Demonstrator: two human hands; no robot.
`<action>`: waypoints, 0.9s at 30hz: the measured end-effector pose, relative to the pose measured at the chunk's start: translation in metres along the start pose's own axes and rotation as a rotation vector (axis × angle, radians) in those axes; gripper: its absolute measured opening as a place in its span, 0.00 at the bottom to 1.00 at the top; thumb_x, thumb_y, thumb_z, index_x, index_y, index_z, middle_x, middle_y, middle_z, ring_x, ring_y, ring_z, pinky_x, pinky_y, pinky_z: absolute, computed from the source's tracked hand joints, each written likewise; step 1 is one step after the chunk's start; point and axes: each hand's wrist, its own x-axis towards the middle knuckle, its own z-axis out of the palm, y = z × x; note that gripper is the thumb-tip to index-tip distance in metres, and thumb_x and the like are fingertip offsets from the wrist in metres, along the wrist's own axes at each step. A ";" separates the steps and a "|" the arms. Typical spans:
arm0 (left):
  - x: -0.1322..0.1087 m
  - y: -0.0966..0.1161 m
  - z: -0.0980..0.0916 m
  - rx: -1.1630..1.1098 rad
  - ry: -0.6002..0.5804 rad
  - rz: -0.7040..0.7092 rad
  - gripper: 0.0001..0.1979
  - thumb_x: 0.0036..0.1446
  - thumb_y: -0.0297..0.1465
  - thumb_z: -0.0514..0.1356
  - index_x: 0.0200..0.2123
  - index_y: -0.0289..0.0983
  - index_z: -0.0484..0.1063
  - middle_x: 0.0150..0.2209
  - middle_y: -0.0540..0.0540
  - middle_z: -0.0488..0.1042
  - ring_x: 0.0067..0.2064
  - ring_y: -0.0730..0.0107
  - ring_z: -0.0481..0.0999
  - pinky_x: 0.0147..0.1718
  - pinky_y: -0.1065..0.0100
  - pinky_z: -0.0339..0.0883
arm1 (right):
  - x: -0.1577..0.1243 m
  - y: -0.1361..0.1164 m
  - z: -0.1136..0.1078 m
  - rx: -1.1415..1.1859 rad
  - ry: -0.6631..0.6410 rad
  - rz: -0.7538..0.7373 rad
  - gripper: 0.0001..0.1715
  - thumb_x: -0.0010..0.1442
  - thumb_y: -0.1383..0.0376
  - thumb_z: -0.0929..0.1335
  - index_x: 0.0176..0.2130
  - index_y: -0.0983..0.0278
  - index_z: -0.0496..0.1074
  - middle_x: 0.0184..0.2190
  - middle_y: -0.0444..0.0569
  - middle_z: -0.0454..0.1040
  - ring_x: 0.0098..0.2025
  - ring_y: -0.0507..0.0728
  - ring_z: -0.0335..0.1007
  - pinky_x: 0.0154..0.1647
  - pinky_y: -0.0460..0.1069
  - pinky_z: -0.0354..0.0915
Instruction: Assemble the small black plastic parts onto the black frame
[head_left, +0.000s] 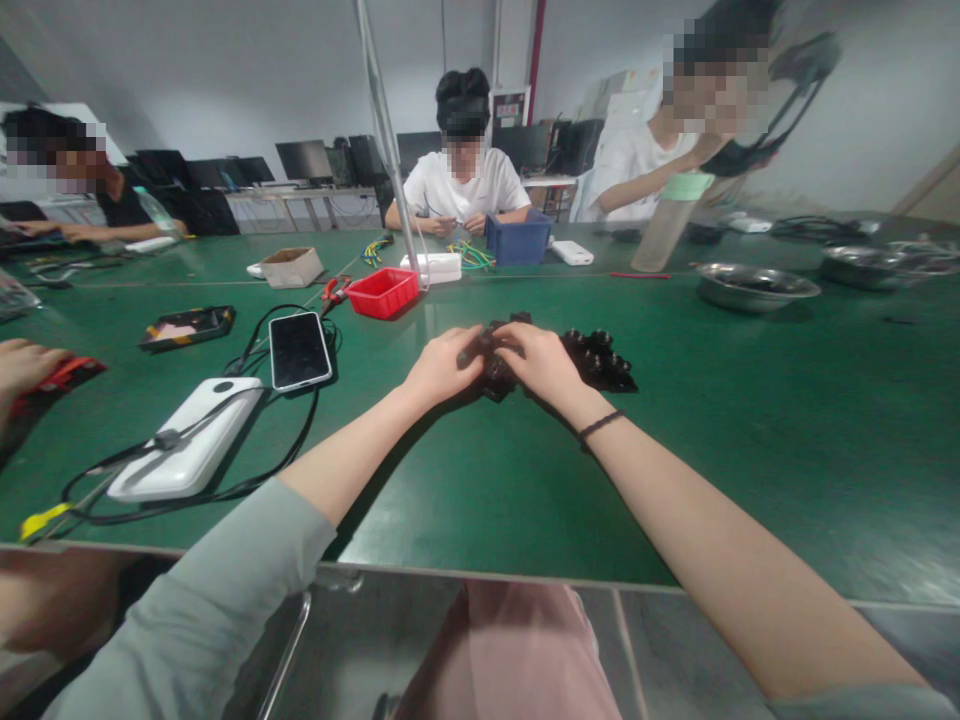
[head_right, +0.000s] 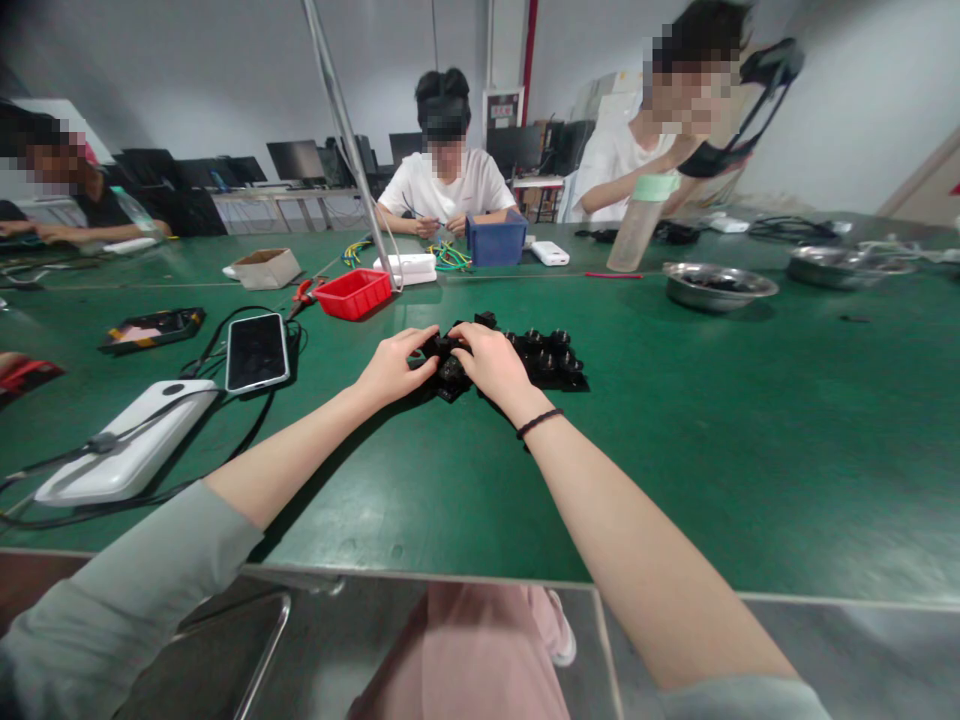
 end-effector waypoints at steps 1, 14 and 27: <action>0.000 0.000 0.000 -0.002 -0.002 -0.001 0.23 0.56 0.28 0.58 0.56 0.32 0.70 0.51 0.38 0.77 0.52 0.61 0.77 0.54 0.62 0.71 | 0.000 0.000 0.000 -0.002 -0.002 0.002 0.11 0.58 0.74 0.68 0.42 0.64 0.75 0.42 0.54 0.80 0.45 0.60 0.78 0.50 0.56 0.72; 0.000 0.000 0.000 0.024 -0.003 0.009 0.24 0.57 0.29 0.57 0.56 0.30 0.70 0.52 0.37 0.76 0.53 0.59 0.77 0.55 0.60 0.70 | 0.000 0.000 0.000 0.008 -0.002 0.001 0.12 0.58 0.74 0.68 0.42 0.64 0.76 0.43 0.54 0.80 0.45 0.60 0.78 0.50 0.57 0.72; -0.001 -0.003 0.002 0.017 0.023 0.020 0.22 0.57 0.29 0.57 0.55 0.33 0.71 0.50 0.40 0.76 0.52 0.61 0.77 0.54 0.62 0.71 | -0.001 0.000 0.000 0.033 0.005 -0.017 0.12 0.58 0.73 0.68 0.43 0.63 0.75 0.43 0.52 0.80 0.46 0.60 0.77 0.50 0.56 0.72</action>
